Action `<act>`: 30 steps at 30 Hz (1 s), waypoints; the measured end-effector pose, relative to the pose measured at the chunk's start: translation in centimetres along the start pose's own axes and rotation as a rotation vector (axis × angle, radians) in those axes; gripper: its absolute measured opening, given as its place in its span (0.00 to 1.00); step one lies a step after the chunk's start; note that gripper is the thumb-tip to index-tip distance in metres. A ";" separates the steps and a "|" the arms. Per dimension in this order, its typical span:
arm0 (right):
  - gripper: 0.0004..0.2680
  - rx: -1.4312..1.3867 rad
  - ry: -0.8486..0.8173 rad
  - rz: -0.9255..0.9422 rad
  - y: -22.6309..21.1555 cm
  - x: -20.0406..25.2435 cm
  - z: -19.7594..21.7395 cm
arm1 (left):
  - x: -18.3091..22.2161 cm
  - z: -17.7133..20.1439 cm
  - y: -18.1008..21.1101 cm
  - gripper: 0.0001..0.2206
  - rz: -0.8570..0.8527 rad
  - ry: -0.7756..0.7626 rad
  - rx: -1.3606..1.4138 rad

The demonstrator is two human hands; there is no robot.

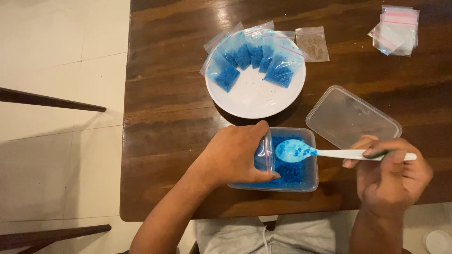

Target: The person scoops blue crystalline material from a plastic tub into small transparent plastic bags using a plastic spoon and then seals each bag.

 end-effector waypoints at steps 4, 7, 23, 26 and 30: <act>0.18 0.030 0.020 0.001 -0.7 -0.1 -0.5 | 0.1 -0.2 0.1 0.34 -0.008 -0.014 -0.028; 0.15 -0.045 -0.029 0.007 -1.0 -0.2 -1.9 | 0.2 -0.1 0.0 0.35 0.018 -0.041 0.019; 0.17 0.052 -0.070 -0.023 -1.4 0.1 -2.4 | 0.6 1.3 -0.1 0.29 -0.052 0.127 -0.041; 0.19 0.059 -0.003 -0.014 -1.1 0.2 -1.7 | 0.5 0.9 -0.3 0.29 -0.059 0.128 -0.036; 0.17 0.042 -0.027 0.053 -1.2 0.1 -2.7 | 0.5 0.6 0.2 0.29 -0.065 0.113 -0.049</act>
Point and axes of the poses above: each hand's wrist, its own x-axis away from the middle knuckle, its own z-axis out of the back of the hand, y = z × x, the point moved 9 cm from there along -x, towards the middle knuckle, and after that the axes turned 5 degrees about -y, right-handed, at the moved point
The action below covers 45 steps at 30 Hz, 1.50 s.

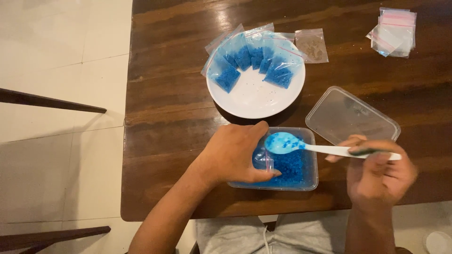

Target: The person scoops blue crystalline material from a plastic tub into small transparent plastic bags using a plastic spoon and then seals each bag.

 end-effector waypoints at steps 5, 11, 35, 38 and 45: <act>0.16 -0.046 0.045 -0.014 0.2 0.2 1.1 | 0.4 0.5 -0.4 0.29 -0.020 0.027 0.066; 0.16 -0.036 0.046 0.002 -0.1 0.1 0.7 | 0.2 0.1 -0.5 0.28 -0.049 0.025 0.070; 0.16 0.027 0.004 0.047 -0.6 0.1 0.2 | 0.0 -0.1 -0.6 0.28 -0.010 0.003 -0.004; 0.17 0.005 -0.037 0.041 -0.9 0.0 -0.5 | 0.0 0.1 -0.5 0.27 -0.004 0.010 0.023; 0.21 -0.054 0.179 -0.083 2.4 0.4 2.5 | 1.6 2.0 -1.5 0.27 -0.037 0.213 0.120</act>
Point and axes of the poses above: each hand's wrist, its own x-axis away from the middle knuckle, its own z-axis out of the back of the hand, y = z × x, the point moved 9 cm from there along -x, towards the middle knuckle, and after that the axes turned 5 degrees about -y, right-handed, at the moved point
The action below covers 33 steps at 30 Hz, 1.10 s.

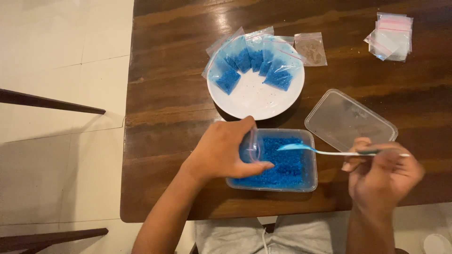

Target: The person scoops blue crystalline material from a plastic tub into small transparent plastic bags using a plastic spoon and then seals each bag.

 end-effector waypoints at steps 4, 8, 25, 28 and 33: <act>0.16 0.138 -0.049 0.024 2.2 1.1 -0.5 | 0.8 2.0 0.0 0.25 -0.090 0.140 0.218; 0.12 0.443 -0.130 -0.209 3.6 1.6 -2.5 | 1.7 2.3 -1.5 0.26 -0.040 0.277 0.429; 0.03 0.705 -0.409 0.416 -8.6 3.2 -9.8 | 2.5 -2.3 -1.4 0.44 0.373 0.154 0.175; 0.13 0.685 -0.591 0.393 -7.1 4.6 -12.6 | 2.8 -1.9 -0.8 0.41 0.251 0.298 0.098; 0.24 0.825 -0.794 0.469 -5.6 7.7 -15.7 | 3.5 -0.3 1.3 0.24 0.106 0.391 0.129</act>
Point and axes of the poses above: each hand's wrist, its own x-axis away from the middle knuckle, its own z-axis out of the back of the hand, y = z × x, the point moved 9 cm from there along -x, towards the middle knuckle, and after that the axes turned 5 degrees about -y, right-handed, at the moved point
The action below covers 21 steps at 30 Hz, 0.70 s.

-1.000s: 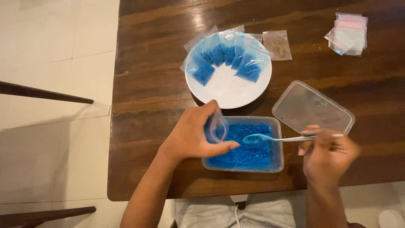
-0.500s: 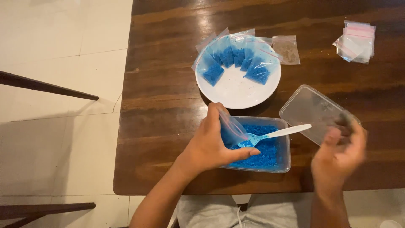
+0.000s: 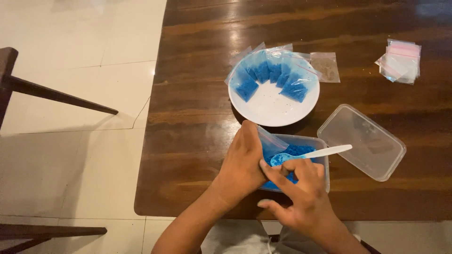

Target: The person scoops blue crystalline material from a plastic tub into small transparent plastic bags using a plastic spoon and then seals each bag.

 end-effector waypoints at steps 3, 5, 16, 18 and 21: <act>0.22 0.023 0.027 0.026 0.1 0.1 0.4 | 0.0 -1.0 -1.6 0.27 0.051 -0.047 -0.047; 0.22 0.020 0.018 0.023 0.4 0.3 0.4 | -0.1 -1.2 -1.5 0.26 0.080 -0.079 -0.043; 0.21 -0.045 -0.083 0.068 1.7 0.0 1.0 | -0.9 -1.4 0.3 0.16 -0.090 0.005 -0.113; 0.20 -0.078 -0.025 0.071 1.9 0.1 1.2 | -0.9 -1.1 0.5 0.16 -0.106 0.021 -0.114; 0.18 -0.091 0.014 0.062 1.6 0.2 1.4 | -1.0 -1.2 0.2 0.19 -0.006 -0.055 -0.084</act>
Point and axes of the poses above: each hand's wrist, its own x-axis away from the middle knuckle, its own z-axis out of the back of the hand, y = z × x, the point moved 9 cm from there along -x, towards the middle knuckle, and after that the axes turned 5 degrees about -y, right-handed, at the moved point
